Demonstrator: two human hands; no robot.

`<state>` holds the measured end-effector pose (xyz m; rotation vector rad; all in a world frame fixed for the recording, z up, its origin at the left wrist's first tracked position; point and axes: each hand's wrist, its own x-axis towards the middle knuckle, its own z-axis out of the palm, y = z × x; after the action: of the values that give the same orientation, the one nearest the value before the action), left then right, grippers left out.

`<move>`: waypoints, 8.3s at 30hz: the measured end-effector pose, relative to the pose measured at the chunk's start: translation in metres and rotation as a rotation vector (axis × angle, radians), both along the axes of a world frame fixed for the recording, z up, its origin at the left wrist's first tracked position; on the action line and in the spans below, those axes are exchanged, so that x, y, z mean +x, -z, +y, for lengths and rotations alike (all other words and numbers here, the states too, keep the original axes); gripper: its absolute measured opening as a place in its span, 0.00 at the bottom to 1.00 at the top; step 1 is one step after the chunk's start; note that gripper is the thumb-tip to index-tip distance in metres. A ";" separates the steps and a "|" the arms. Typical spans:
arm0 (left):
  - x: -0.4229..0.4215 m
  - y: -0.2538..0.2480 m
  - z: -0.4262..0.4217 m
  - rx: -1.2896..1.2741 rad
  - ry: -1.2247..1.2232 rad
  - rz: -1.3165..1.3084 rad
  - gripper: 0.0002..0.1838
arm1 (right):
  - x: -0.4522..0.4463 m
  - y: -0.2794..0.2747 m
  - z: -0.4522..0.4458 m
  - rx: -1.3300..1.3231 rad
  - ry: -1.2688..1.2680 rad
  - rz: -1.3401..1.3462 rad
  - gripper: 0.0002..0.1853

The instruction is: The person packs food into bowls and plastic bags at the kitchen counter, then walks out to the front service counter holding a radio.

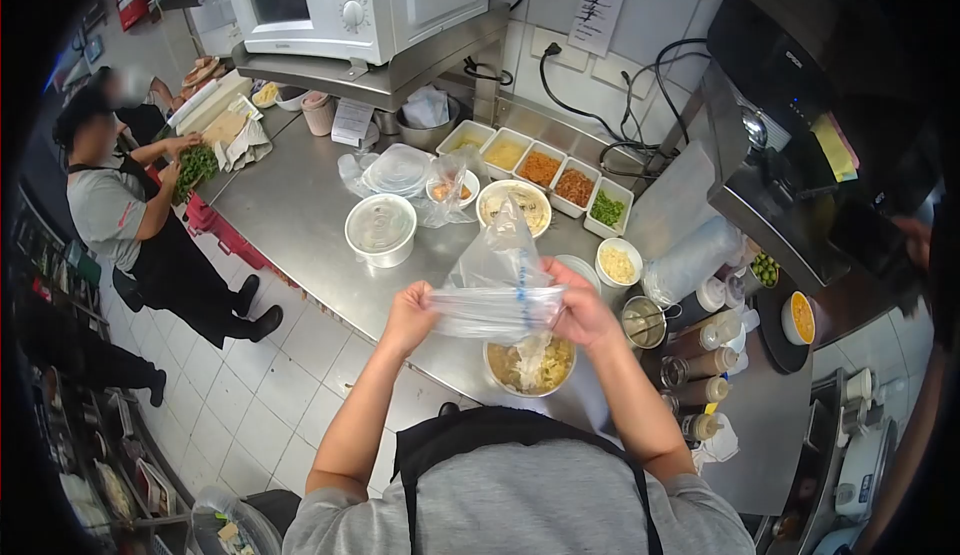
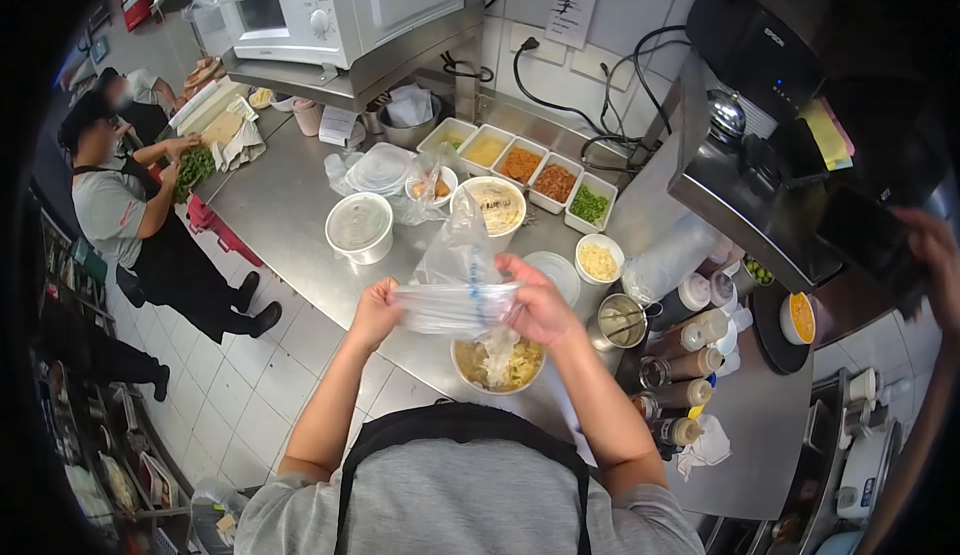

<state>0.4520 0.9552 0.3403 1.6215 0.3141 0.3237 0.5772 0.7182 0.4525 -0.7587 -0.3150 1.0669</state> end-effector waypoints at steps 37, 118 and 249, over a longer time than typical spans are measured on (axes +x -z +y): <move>-0.070 -0.016 -0.066 0.950 -0.545 0.333 0.31 | -0.095 0.137 -0.077 -0.838 0.620 -0.507 0.52; -0.062 -0.051 0.052 -0.634 0.419 0.495 0.12 | -0.090 0.074 0.051 -0.600 0.577 -0.118 0.07; 0.299 0.030 0.321 1.336 -0.074 -0.142 0.19 | -0.113 -0.050 -0.105 -0.369 1.362 -0.365 0.09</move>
<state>0.7509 1.2761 0.3107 2.8701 0.0027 0.8027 0.4639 0.6135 0.5020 -1.2133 0.1338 -0.3252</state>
